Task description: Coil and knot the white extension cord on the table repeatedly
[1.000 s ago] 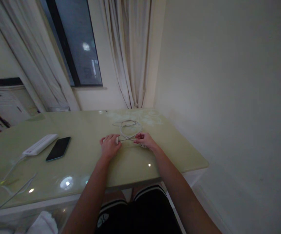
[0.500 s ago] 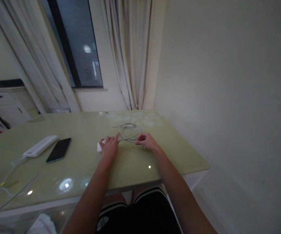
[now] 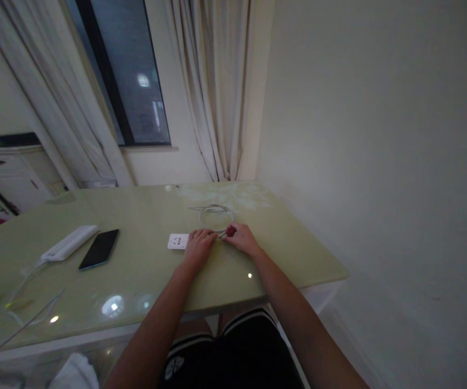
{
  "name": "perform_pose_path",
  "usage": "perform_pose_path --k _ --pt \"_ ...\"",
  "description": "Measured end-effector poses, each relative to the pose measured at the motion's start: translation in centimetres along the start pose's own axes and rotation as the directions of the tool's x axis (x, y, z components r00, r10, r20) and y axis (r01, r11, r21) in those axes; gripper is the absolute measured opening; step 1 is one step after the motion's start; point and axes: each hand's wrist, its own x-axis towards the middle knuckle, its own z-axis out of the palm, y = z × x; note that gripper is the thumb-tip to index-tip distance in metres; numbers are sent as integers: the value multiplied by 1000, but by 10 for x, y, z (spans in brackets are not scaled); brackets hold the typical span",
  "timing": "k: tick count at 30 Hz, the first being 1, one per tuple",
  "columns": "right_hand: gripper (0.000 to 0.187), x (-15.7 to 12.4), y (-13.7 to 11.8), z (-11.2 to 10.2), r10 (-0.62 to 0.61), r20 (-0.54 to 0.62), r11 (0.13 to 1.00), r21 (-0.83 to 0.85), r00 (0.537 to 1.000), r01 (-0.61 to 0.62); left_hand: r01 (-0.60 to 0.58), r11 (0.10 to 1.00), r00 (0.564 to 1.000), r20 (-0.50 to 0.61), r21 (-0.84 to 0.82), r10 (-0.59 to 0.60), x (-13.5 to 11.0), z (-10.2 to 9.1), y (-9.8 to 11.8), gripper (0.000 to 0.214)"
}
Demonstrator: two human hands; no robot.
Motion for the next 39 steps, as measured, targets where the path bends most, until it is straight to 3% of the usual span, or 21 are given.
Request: perform_pose_path --k 3,6,9,11,16,21,24,28,31,34,36,39 --pt "23 0 -5 -4 2 -42 986 -169 999 -10 -1 1000 1000 8 -5 1 1 0 -3 39" --pt "19 -1 -7 -7 0 -176 956 -288 984 -51 18 1000 1000 8 -13 -18 1 0 -2 41" --pt "21 -1 -3 -7 4 -344 944 -309 939 -117 19 1000 999 41 -22 -18 0 -1 1 28" --pt "30 0 2 -5 35 -382 951 -272 924 -149 23 999 999 43 -24 -22 0 -3 2 27" --pt "51 7 15 2 175 -265 981 -33 948 -190 11 999 1000 11 -49 -11 -2 -5 -1 56" --pt "43 13 16 3 229 -214 969 143 949 -202 -195 973 972 104 -126 209 -5 -7 3 59" --pt "45 15 14 2 144 -176 988 73 974 -133 -270 954 948 136 -133 287 -6 -9 8 58" --pt "41 13 12 -1 -15 -121 997 -80 993 6 -210 975 978 5 -80 211 -7 -9 14 37" --pt "41 8 7 -3 -90 -75 980 -183 993 75 -170 985 980 -106 -16 167 -7 -6 19 72" --pt "39 4 2 -6 -94 -47 961 -267 994 78 -137 990 980 -138 44 142 -4 -1 19 105" --pt "33 4 2 -7 -88 -19 957 -281 996 79 -124 991 982 -134 53 130 1 1 16 113" --pt "21 6 3 -9 -62 14 973 -220 998 64 -126 990 983 -126 58 132 11 3 11 105"
